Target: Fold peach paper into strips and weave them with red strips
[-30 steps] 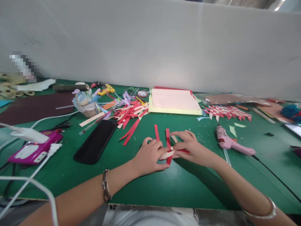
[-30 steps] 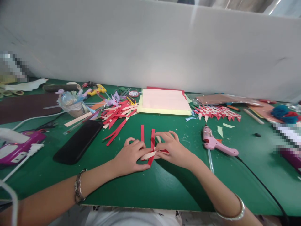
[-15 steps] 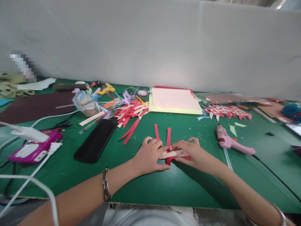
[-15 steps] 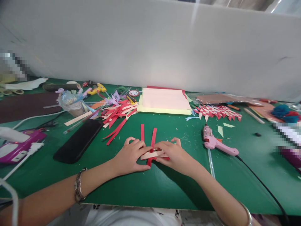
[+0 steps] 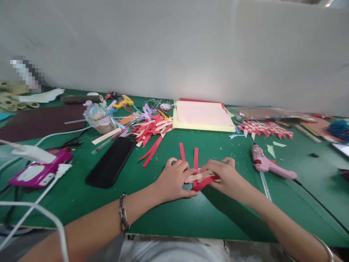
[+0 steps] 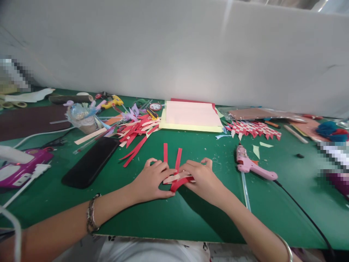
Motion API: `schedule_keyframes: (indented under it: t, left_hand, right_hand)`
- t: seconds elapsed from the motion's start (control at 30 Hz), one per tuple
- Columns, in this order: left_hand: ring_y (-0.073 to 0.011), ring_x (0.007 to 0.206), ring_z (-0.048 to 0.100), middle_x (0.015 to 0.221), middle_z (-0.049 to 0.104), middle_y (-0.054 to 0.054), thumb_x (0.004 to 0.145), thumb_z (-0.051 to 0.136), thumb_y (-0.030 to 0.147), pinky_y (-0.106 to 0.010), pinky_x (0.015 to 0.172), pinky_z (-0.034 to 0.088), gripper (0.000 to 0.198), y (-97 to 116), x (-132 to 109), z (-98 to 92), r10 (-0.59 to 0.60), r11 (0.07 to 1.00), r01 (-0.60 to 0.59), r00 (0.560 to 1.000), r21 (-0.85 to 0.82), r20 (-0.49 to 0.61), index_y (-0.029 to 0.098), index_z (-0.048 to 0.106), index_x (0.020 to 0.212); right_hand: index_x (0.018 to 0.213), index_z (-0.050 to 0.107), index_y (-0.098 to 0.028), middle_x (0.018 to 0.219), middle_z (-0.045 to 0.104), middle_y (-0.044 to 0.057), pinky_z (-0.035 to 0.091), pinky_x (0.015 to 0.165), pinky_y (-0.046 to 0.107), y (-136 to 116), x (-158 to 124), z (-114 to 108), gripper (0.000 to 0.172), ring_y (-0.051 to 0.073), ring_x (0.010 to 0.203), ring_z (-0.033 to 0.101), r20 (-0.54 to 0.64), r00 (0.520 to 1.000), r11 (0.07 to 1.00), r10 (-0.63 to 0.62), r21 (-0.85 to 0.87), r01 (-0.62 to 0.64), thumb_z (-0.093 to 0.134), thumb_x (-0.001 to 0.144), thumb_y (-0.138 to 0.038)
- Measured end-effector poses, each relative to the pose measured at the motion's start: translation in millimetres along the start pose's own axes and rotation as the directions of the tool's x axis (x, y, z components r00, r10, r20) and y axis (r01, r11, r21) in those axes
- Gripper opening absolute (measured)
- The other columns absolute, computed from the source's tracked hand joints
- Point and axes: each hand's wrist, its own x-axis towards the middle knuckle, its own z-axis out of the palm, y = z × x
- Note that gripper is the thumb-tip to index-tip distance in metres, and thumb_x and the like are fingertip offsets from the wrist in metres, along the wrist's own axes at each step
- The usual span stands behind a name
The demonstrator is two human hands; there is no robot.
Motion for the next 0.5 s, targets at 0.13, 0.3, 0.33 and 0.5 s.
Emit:
schedule_keyframes:
  t: [0.13, 0.3, 0.33, 0.5]
  left_hand:
    - [-0.0186, 0.082, 0.048, 0.085, 0.051, 0.0, 0.074, 0.054, 0.058, -0.039, 0.085, 0.024, 0.047, 1, 0, 0.3, -0.004, 1.0, 0.005, 1.0, 0.022, -0.005, 0.021, 0.056, 0.102]
    - [-0.0182, 0.081, 0.047, 0.085, 0.052, 0.0, 0.074, 0.051, 0.06, -0.039, 0.084, 0.025, 0.045, 0, 0, 2.3, 0.005, 1.0, -0.004, 1.0, 0.028, -0.029, 0.022, 0.057, 0.097]
    - [-0.0184, 0.082, 0.047, 0.086, 0.052, -0.001, 0.074, 0.052, 0.059, -0.039, 0.085, 0.025, 0.044, 0, 0, 2.7, 0.002, 1.0, -0.001, 1.0, 0.026, -0.031, 0.022, 0.057, 0.097]
    - [-0.0192, 0.083, 0.047, 0.087, 0.053, -0.001, 0.071, 0.058, 0.056, -0.039, 0.086, 0.024, 0.042, -1, 0, 3.3, -0.001, 1.0, 0.001, 0.999, 0.002, -0.033, 0.022, 0.056, 0.096]
  right_hand:
    - [0.101, 0.057, -0.026, 0.096, 0.062, 0.003, 0.028, 0.083, 0.04, -4, 8, -9, 0.028, 0.022, 0.092, 0.054, 0.089, 0.994, 0.997, -0.071, -0.011, 0.072, 0.057, 0.077, -0.04]
    - [0.103, 0.058, -0.024, 0.094, 0.063, 0.005, 0.025, 0.091, 0.045, -7, 17, -20, 0.035, 0.022, 0.093, 0.053, 0.151, 0.984, 0.996, -0.093, 0.034, 0.088, 0.049, 0.081, -0.05]
    - [0.102, 0.058, -0.024, 0.095, 0.063, 0.005, 0.023, 0.093, 0.047, -7, 18, -21, 0.033, 0.022, 0.093, 0.054, 0.149, 0.985, 0.996, -0.084, 0.031, 0.081, 0.047, 0.082, -0.048]
    - [0.095, 0.059, -0.025, 0.099, 0.063, 0.003, 0.016, 0.095, 0.051, -2, 22, -16, 0.015, 0.021, 0.093, 0.055, 0.117, 0.986, 0.992, -0.121, -0.027, 0.125, 0.052, 0.082, -0.03]
